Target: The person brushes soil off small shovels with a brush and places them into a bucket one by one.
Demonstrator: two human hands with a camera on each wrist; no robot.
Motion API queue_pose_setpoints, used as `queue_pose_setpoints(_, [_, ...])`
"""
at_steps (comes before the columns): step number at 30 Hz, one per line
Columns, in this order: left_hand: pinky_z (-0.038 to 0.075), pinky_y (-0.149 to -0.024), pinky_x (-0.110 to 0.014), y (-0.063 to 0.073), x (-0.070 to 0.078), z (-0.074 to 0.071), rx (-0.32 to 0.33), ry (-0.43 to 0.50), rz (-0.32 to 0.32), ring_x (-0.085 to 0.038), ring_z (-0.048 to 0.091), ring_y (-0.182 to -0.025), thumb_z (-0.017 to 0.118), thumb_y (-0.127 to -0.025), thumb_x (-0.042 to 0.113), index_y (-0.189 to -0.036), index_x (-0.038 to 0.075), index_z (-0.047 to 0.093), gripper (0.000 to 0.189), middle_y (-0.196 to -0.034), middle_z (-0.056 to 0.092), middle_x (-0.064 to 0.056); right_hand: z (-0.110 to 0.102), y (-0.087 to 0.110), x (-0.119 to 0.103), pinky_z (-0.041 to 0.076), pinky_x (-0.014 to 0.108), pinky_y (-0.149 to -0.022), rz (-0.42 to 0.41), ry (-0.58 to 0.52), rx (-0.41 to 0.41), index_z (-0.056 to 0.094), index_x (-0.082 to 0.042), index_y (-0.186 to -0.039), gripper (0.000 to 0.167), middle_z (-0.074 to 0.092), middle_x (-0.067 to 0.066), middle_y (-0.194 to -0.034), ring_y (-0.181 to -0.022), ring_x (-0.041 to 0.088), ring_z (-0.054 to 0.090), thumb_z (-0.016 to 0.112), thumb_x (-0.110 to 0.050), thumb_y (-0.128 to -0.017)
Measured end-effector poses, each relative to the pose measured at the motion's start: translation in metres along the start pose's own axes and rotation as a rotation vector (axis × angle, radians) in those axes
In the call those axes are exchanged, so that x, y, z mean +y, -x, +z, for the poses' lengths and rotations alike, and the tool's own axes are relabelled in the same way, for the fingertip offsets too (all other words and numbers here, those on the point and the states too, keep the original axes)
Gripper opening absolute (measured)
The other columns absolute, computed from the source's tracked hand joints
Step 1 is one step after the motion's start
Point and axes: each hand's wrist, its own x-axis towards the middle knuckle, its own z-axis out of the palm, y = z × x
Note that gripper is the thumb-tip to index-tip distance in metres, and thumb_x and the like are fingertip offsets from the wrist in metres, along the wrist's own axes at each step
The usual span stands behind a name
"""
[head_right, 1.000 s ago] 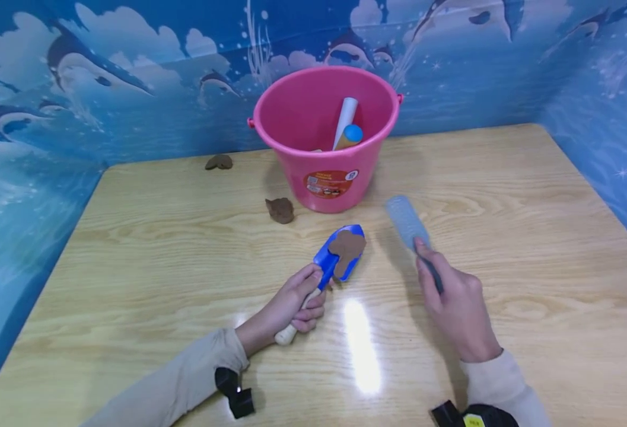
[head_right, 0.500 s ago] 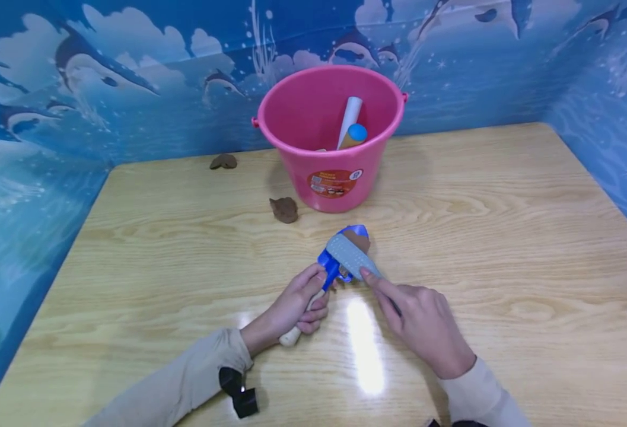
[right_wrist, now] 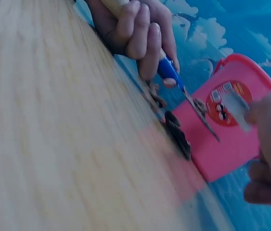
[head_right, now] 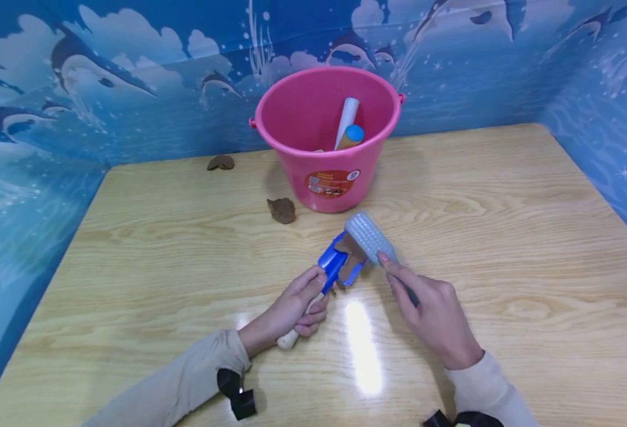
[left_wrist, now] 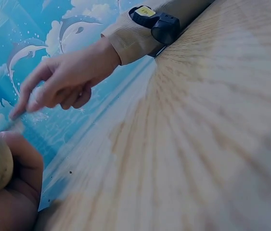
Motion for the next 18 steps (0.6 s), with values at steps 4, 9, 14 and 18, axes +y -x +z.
queue_pose_setpoints(4, [0.019, -0.034, -0.015, -0.001, -0.001, 0.0, 0.006, 0.032, 0.003, -0.005, 0.023, -0.043, 0.024, -0.106, 0.022, -0.112, 0.001, 0.037, 0.025, -0.064, 0.029, 0.002, 0.006, 0.003, -0.007, 0.056, 0.017, -0.071, -0.084, -0.083, -0.099, 0.071, -0.003, -0.108, 0.023, 0.071, 0.009, -0.104, -0.083, 0.017, 0.07, 0.059, -0.018, -0.096])
queue_pose_setpoints(9, [0.017, -0.035, -0.013, -0.002, -0.002, 0.0, 0.015, 0.093, -0.003, -0.004, 0.022, -0.044, 0.024, -0.106, 0.021, -0.111, 0.002, 0.038, 0.024, -0.065, 0.028, 0.001, 0.007, 0.005, -0.007, 0.05, 0.014, -0.049, -0.079, -0.004, -0.126, 0.071, -0.006, -0.112, 0.022, 0.074, 0.006, -0.09, -0.056, -0.004, 0.057, 0.061, -0.015, -0.093])
queue_pose_setpoints(14, [0.017, -0.036, -0.014, -0.001, -0.001, 0.001, 0.003, 0.093, -0.004, -0.004, 0.023, -0.045, 0.025, -0.106, 0.023, -0.112, 0.003, 0.038, 0.025, -0.066, 0.028, 0.002, -0.003, 0.004, 0.006, 0.034, 0.012, -0.034, -0.026, 0.123, -0.068, 0.069, -0.003, -0.112, 0.024, 0.072, 0.013, -0.082, -0.041, -0.006, 0.036, 0.058, -0.013, -0.093])
queue_pose_setpoints(18, [0.018, -0.035, -0.014, 0.001, -0.001, 0.001, -0.005, 0.077, -0.002, -0.005, 0.023, -0.044, 0.026, -0.106, 0.024, -0.113, 0.001, 0.037, 0.026, -0.065, 0.028, 0.001, -0.012, 0.002, 0.017, 0.04, 0.011, -0.038, 0.075, 0.17, -0.003, 0.07, 0.001, -0.106, 0.024, 0.07, 0.021, -0.097, -0.042, -0.001, 0.045, 0.064, 0.002, -0.082])
